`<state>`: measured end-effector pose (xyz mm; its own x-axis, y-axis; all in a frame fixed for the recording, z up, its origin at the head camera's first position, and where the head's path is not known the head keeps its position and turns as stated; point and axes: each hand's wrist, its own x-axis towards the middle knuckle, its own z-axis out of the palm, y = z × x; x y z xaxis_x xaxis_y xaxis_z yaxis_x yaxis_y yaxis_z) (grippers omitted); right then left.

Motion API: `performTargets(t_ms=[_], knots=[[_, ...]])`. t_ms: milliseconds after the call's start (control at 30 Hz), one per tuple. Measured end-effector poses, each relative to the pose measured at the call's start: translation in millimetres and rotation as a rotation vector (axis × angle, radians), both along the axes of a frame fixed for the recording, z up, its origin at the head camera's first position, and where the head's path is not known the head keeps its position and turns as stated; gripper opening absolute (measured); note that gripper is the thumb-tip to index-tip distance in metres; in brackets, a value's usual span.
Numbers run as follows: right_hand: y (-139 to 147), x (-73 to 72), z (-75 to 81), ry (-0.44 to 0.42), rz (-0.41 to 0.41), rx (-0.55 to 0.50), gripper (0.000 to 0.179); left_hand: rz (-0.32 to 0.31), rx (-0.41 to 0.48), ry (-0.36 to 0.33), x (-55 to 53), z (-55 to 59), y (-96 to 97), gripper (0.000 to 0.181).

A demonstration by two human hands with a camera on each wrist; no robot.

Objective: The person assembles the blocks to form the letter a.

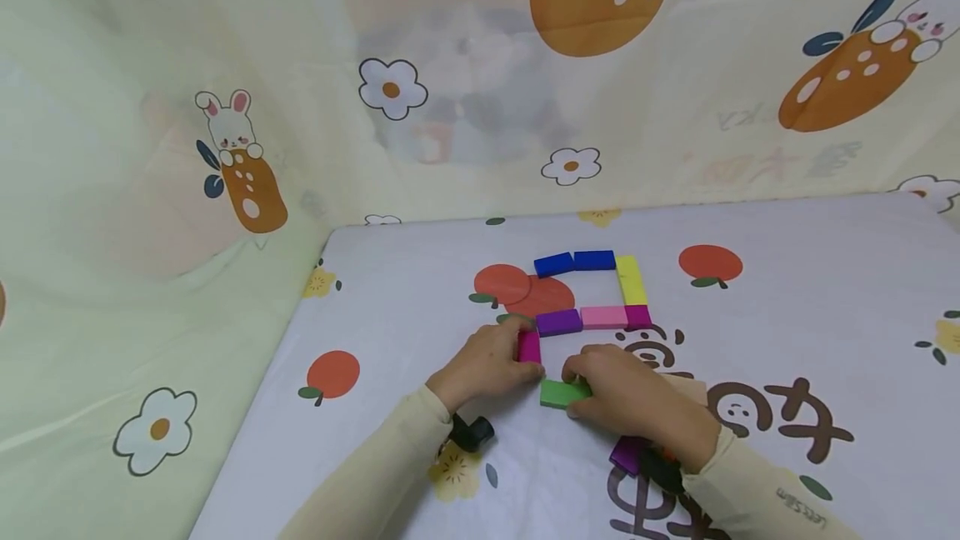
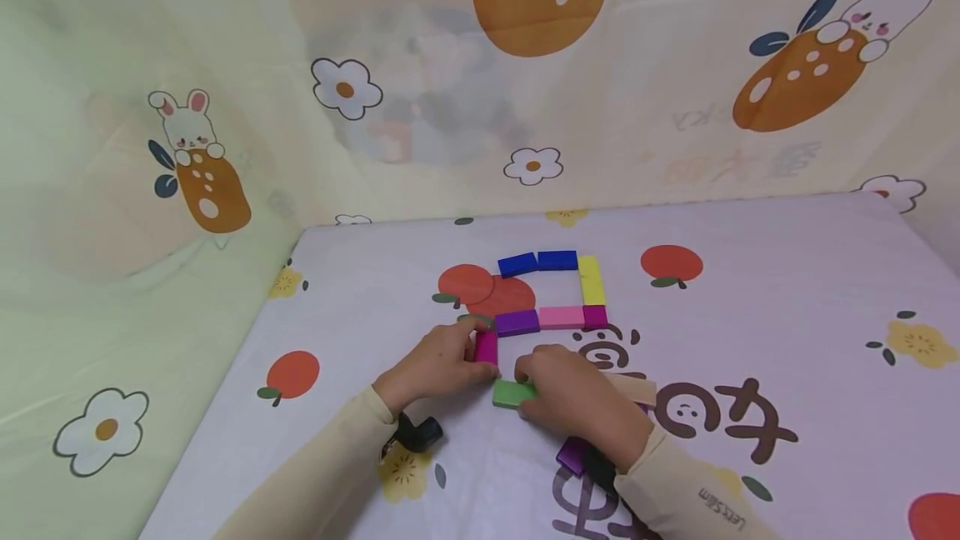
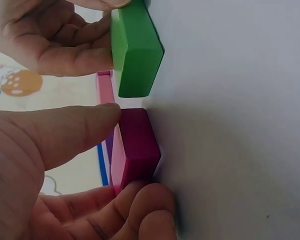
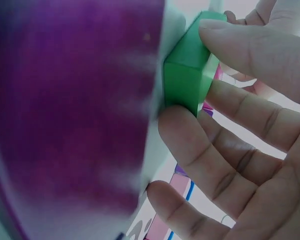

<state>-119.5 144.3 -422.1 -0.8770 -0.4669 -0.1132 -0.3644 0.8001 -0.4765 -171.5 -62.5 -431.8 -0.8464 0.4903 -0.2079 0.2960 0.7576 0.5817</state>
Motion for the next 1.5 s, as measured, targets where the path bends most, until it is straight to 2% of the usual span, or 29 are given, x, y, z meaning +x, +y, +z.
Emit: performTargets(t_ms=[233,600,700,833,933,1067,1233,1367,1500], knots=[[-5.9,0.1,-0.3,-0.056,-0.057,-0.024,0.029,0.005,0.020,-0.038,-2.2,0.3,-2.6,0.062],[-1.8,2.5,3.6,-0.064,-0.042,-0.036,0.027,-0.039,0.030,-0.055,-5.0,-1.7,-2.9,0.059],[0.8,4.9,3.6,-0.064,-0.047,-0.022,0.028,-0.031,-0.003,-0.016,-7.5,-2.1,0.9,0.054],[10.6,10.4,5.5,-0.030,-0.062,0.027,0.030,-0.019,-0.108,0.108,-14.2,-1.9,10.6,0.046],[21.8,16.1,8.3,-0.034,-0.074,0.065,0.032,-0.018,-0.181,0.177,-20.5,-1.8,17.2,0.043],[39.6,25.6,10.3,-0.044,-0.036,0.062,0.039,-0.023,-0.219,0.197,-26.5,-3.3,21.4,0.040],[56.0,35.2,9.2,-0.037,0.054,0.062,0.047,-0.028,-0.239,0.202,-28.4,-4.7,22.7,0.038],[60.9,36.2,7.9,-0.031,0.089,0.074,0.041,-0.028,-0.242,0.206,-27.6,-3.7,23.6,0.038],[61.3,33.3,8.8,-0.054,0.078,0.086,0.034,-0.031,-0.230,0.209,-25.6,-2.4,24.7,0.037]])
